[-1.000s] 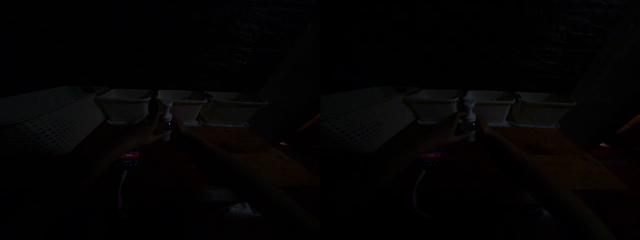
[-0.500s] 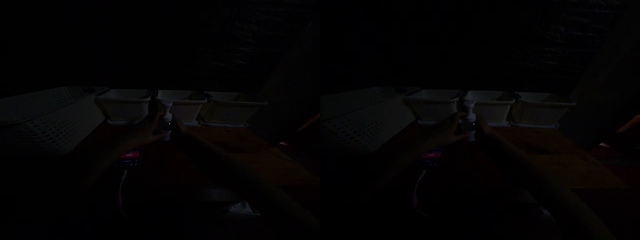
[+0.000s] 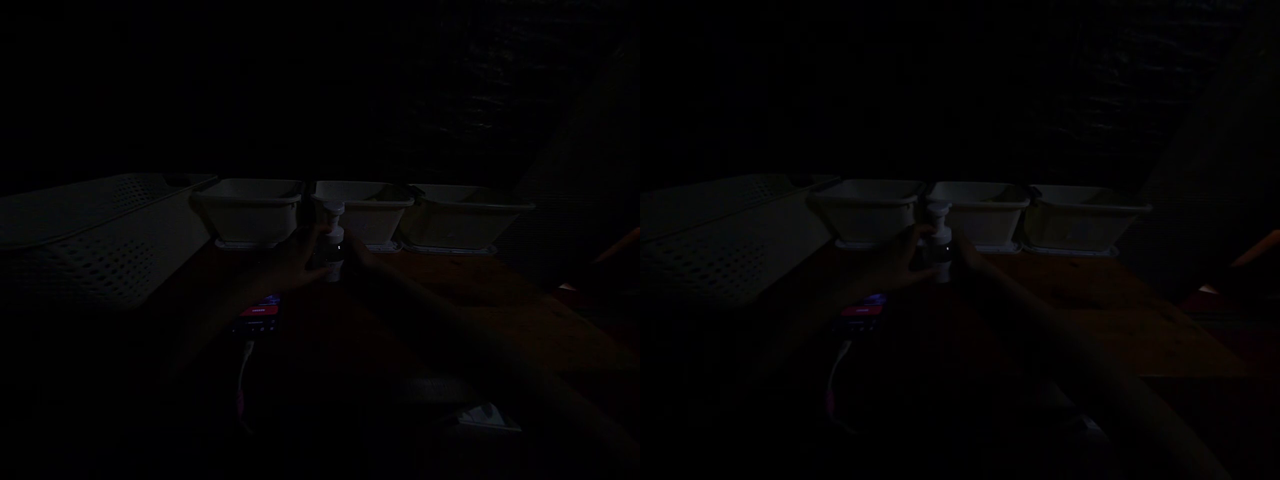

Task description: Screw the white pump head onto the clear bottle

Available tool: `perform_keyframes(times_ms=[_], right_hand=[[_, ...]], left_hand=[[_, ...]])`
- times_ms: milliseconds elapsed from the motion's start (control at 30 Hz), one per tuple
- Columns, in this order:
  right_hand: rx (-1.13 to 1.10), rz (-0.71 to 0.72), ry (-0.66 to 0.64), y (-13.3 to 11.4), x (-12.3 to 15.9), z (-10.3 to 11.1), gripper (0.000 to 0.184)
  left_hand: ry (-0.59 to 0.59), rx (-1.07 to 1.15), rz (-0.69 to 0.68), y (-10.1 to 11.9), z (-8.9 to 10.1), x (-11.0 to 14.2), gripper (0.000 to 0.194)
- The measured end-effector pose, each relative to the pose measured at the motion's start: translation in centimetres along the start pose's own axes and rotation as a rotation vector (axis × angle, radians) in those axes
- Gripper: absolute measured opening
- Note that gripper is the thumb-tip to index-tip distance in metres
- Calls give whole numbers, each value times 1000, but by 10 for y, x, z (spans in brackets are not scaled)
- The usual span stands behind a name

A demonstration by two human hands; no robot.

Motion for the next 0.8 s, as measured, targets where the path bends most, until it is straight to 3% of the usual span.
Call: perform_keyframes(times_ms=[433, 800], right_hand=[[-43, -17, 63, 1, -1, 1, 32], [-95, -83, 8, -1, -3, 0, 38]], left_hand=[[-24, -16, 24, 1, 1, 0, 70], [-28, -10, 26, 1, 1, 0, 72]])
Point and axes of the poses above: each hand's wrist, its own x-axis away from the middle knuckle, its own z-axis out of the back of the hand, y = z × x, the point moved 2 cm from there along -x, towards the middle knuckle, and after that the axes turned 12 degrees about -y, right-handed, at the moved point
